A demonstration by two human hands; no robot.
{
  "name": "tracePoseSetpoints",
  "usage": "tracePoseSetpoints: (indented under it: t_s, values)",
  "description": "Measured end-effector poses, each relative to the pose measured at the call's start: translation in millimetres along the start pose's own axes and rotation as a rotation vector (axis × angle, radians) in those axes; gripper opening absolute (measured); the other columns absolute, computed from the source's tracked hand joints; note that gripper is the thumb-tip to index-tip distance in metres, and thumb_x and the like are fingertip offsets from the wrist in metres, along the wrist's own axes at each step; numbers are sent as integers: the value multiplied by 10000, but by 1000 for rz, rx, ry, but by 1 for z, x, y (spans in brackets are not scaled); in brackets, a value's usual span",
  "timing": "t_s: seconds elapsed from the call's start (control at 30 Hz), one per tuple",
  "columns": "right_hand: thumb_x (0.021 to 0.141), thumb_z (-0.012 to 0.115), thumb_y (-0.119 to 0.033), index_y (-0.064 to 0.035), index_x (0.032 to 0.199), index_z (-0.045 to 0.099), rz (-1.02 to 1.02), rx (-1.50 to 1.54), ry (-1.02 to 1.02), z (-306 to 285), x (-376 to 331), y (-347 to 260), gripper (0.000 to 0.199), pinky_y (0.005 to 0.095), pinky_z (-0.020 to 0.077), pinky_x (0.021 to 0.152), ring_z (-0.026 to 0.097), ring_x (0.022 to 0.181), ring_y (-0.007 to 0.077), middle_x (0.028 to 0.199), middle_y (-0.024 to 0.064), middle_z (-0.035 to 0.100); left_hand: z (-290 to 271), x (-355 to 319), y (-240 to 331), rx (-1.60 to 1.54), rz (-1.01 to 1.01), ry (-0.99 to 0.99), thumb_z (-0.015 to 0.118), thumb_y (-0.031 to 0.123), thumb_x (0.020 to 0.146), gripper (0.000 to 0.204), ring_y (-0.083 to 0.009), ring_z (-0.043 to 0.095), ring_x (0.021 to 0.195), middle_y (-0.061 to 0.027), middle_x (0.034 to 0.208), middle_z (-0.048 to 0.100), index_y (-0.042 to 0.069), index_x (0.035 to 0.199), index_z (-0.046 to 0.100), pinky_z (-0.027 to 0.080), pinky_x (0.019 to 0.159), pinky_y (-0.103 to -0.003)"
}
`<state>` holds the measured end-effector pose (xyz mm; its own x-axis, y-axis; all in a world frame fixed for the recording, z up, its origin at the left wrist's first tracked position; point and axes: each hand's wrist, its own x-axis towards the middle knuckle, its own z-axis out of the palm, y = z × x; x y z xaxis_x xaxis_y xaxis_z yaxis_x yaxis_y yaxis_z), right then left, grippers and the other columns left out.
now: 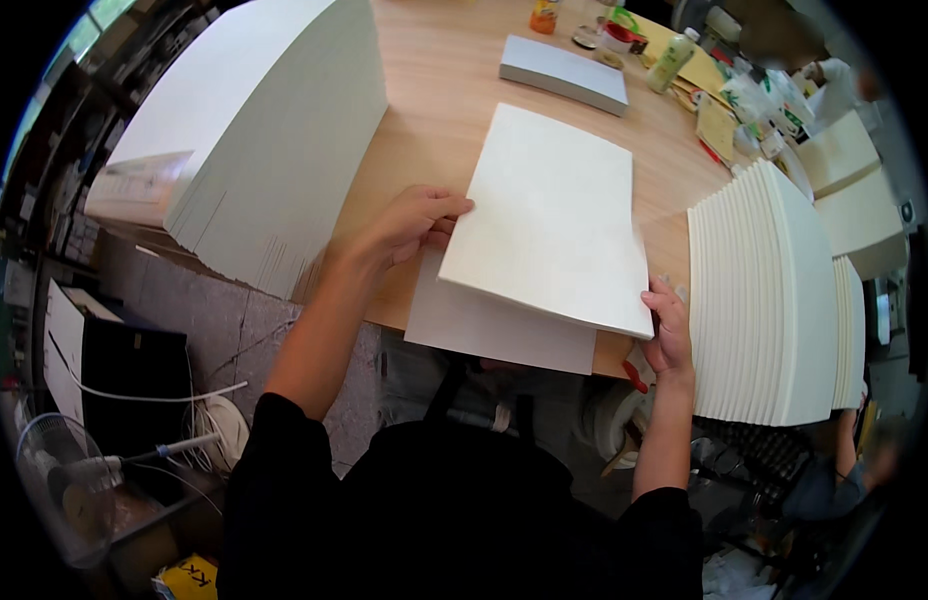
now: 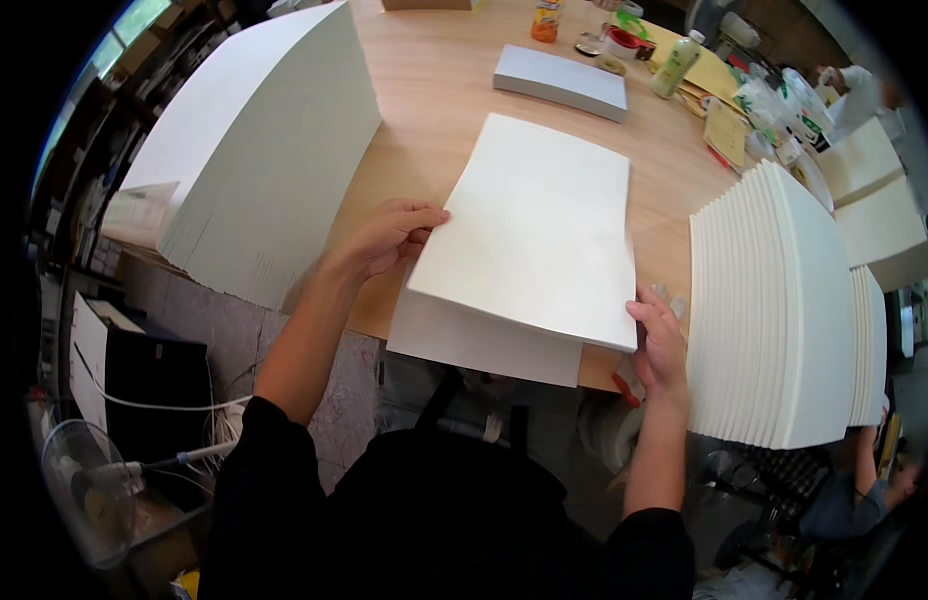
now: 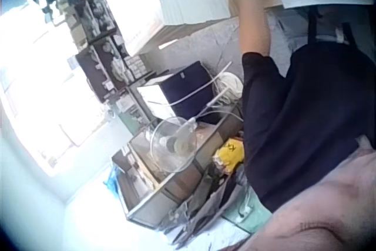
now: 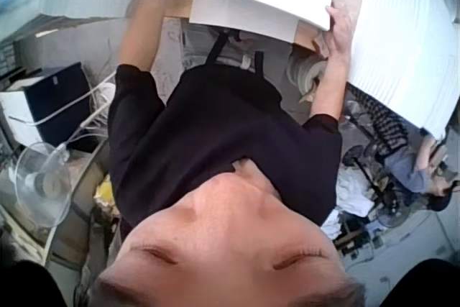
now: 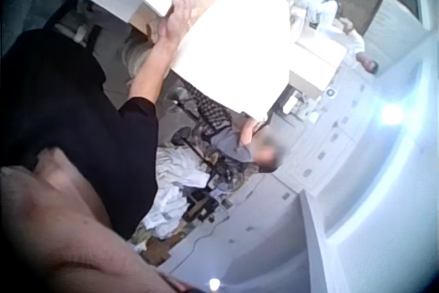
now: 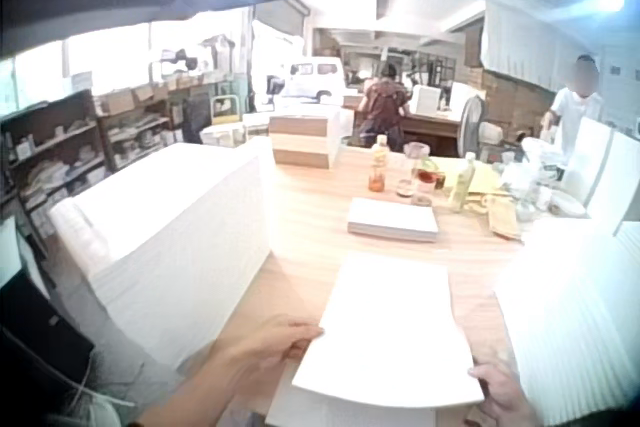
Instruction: The person repeatedly places a white cover sheet over a stack of pages, aligns them, and uses a wooden ruler to press the spine. They then lift the assembled unit and place it onto a growing stack. This cycle repeats throughout the clip.
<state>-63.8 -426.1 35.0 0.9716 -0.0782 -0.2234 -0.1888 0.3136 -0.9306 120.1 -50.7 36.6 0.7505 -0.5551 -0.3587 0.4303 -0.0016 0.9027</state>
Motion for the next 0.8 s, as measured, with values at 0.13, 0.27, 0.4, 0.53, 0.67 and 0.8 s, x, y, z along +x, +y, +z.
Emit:
tracePoseSetpoints:
  t_s: [0.13, 0.27, 0.4, 0.53, 0.67, 0.8]
  values:
    - [1021, 572, -92, 79, 1390, 581, 17, -41, 97, 16, 10, 13, 407, 320, 529, 993, 681, 1100, 186, 1225, 115, 708, -5, 5, -2, 169, -43, 98, 680, 229, 1039, 252, -130, 709, 790, -63, 928, 737, -15, 1068, 735, 592, 693, -281]
    - [1063, 611, -140, 52, 1335, 645, -5, -205, 156, 21, 11, 29, 335, 210, 494, 730, 638, 850, 56, 1075, 18, 740, -21, 14, -9, 398, -50, 167, 698, 198, 1015, 228, -137, 701, 721, -68, 861, 728, -24, 998, 746, 591, 633, -291]
    - [1066, 650, -195, 25, 1399, 636, -25, -257, 241, 35, 12, 27, 400, 169, 401, 588, 549, 706, -11, 960, -48, 726, -21, 10, -8, 432, -20, 216, 715, 185, 1002, 217, -123, 690, 710, -60, 843, 722, -29, 1003, 751, 586, 622, -286]
    - [1061, 669, -208, 20, 1410, 638, -2, -354, 261, 39, 11, 24, 419, 176, 402, 552, 534, 670, -1, 930, -41, 721, -28, 10, -14, 415, 11, 251, 753, 180, 971, 218, -147, 701, 690, -85, 827, 735, -38, 972, 752, 586, 592, -297]
    - [1054, 681, -209, 22, 1383, 660, -17, -381, 278, 41, 13, 27, 403, 187, 415, 534, 532, 654, 6, 919, -29, 720, -29, 9, -12, 404, 5, 297, 756, 173, 968, 203, -146, 693, 690, -87, 845, 737, -30, 976, 754, 586, 604, -300]
    - [1051, 681, -200, 31, 1372, 667, 9, -412, 269, 40, 11, 26, 396, 193, 431, 540, 553, 663, 17, 913, -17, 719, -24, -8, -16, 572, 120, 451, 754, 169, 950, 210, -212, 717, 805, -101, 924, 758, -35, 1001, 745, 590, 738, -355]
